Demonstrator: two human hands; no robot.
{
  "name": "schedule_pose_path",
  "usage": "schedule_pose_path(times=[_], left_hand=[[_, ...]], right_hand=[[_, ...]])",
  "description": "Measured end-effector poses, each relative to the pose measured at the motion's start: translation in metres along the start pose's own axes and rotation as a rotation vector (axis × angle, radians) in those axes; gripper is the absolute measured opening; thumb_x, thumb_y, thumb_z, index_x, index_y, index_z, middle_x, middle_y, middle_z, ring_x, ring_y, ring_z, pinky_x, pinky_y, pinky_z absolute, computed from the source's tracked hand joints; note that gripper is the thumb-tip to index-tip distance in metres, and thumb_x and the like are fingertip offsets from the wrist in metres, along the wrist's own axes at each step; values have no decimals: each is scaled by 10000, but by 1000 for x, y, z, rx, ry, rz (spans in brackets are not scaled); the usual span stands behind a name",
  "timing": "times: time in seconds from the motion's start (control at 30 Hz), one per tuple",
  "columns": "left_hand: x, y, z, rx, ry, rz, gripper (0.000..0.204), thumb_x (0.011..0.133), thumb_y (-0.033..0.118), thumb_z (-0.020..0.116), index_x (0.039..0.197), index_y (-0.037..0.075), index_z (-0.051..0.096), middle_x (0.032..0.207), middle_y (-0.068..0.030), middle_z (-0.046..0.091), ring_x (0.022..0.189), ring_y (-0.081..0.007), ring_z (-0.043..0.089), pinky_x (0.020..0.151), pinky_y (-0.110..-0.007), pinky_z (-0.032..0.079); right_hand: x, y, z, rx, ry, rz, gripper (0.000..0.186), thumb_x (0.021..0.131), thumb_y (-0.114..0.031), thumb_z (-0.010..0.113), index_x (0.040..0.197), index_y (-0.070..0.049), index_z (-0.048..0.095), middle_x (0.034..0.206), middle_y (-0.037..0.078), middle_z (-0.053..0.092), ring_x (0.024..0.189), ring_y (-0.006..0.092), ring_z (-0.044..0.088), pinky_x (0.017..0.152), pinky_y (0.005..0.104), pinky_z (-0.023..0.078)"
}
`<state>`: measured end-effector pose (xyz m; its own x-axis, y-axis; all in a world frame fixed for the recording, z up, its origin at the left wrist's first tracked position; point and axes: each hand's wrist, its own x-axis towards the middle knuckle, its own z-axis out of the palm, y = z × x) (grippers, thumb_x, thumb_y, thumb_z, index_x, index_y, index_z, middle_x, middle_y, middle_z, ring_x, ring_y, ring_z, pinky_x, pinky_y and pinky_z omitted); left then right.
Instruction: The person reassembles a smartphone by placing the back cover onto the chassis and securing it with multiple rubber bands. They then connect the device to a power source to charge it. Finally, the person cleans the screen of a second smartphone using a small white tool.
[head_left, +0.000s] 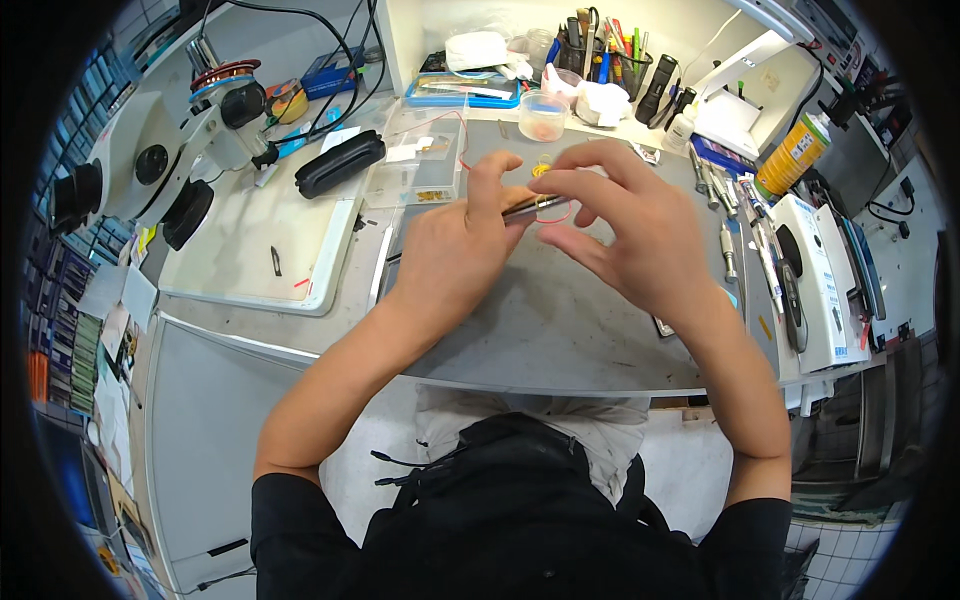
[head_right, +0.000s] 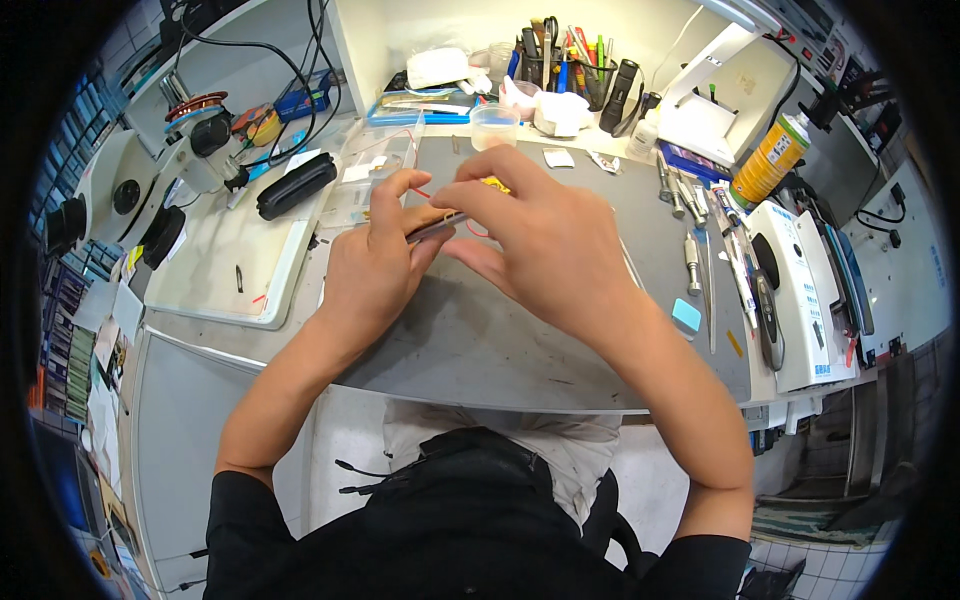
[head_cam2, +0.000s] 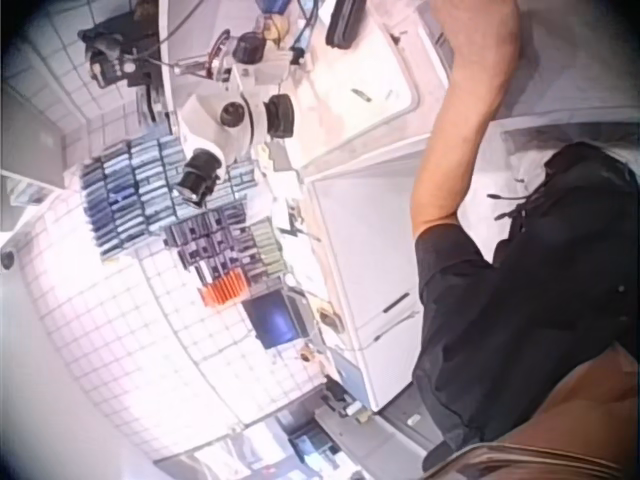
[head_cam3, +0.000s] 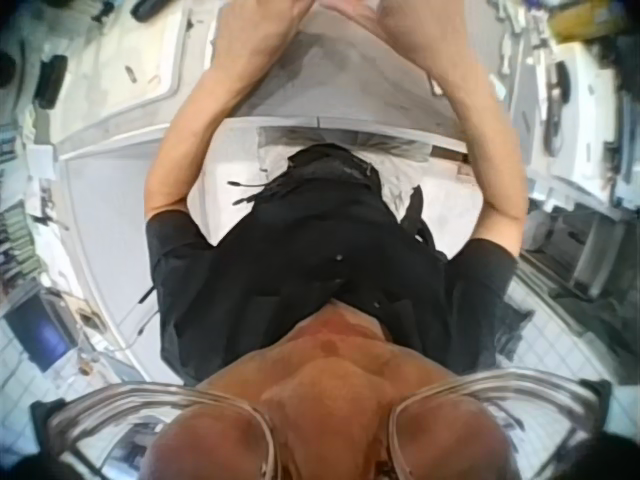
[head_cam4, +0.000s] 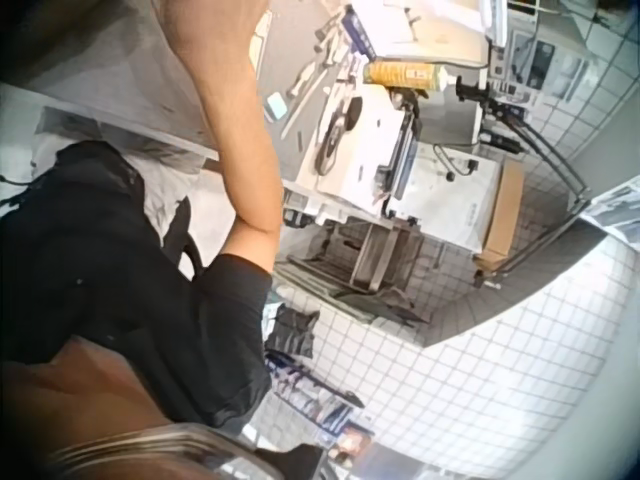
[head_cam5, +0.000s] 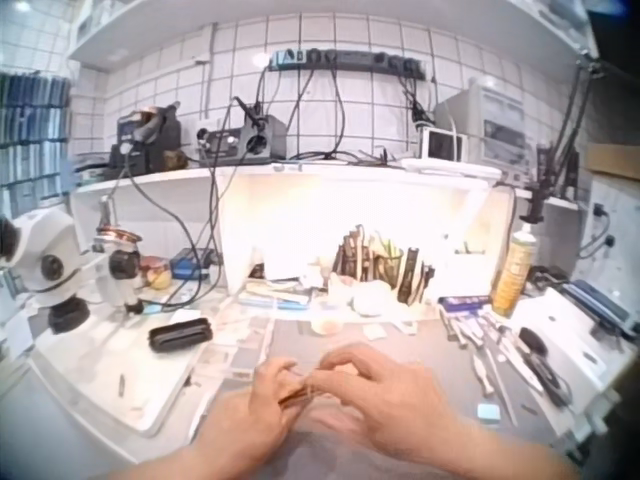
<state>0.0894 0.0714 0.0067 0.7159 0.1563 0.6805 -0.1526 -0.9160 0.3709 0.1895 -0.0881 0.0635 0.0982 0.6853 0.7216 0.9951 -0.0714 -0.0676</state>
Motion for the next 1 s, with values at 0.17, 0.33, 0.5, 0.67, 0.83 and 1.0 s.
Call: schedule_pose_path(times=[0.17,0.33,0.5,0.67,0.83,1.0], left_hand=[[-3,-1,-4,-59,-23,35,591,824,44,735,1291,69,374,1002,-111,743,869,-314,720,702,-354,563],[-7,-4,-6,-40,-49,44,578,820,46,750,1269,69,387,1013,-114,742,885,-305,722,708,-340,565],[-10,-10,-2,-114,25,84,507,854,143,739,1253,109,427,968,-112,734,833,-313,721,647,-375,572],[-6,-7,-8,-159,6,30,448,860,136,736,1198,104,443,984,-96,742,826,-298,725,644,-349,571],[-1,-12,-18,-205,-29,-21,426,863,121,737,1179,100,452,951,-93,747,819,-288,729,655,-335,567],[2,-12,-21,-203,-52,-28,362,863,97,731,1145,90,504,936,-111,745,832,-282,733,671,-327,568]], right_hand=[[9,22,12,179,-177,-93,252,721,-98,824,921,-98,671,843,13,661,581,147,610,514,256,489],[8,26,9,311,-242,-22,229,741,-14,790,889,-69,622,858,20,659,572,117,588,498,242,479],[10,28,7,417,-270,4,235,735,24,763,891,-66,613,888,25,657,581,98,585,505,228,476],[7,39,7,224,-294,-79,273,775,-86,785,991,-92,618,909,31,673,613,152,629,569,297,506],[6,57,28,18,-402,-108,243,867,-237,719,1023,-108,586,865,45,660,663,272,643,591,384,501],[18,43,13,-114,-578,-30,227,927,-263,626,932,-52,543,859,82,654,744,308,659,631,446,504]])
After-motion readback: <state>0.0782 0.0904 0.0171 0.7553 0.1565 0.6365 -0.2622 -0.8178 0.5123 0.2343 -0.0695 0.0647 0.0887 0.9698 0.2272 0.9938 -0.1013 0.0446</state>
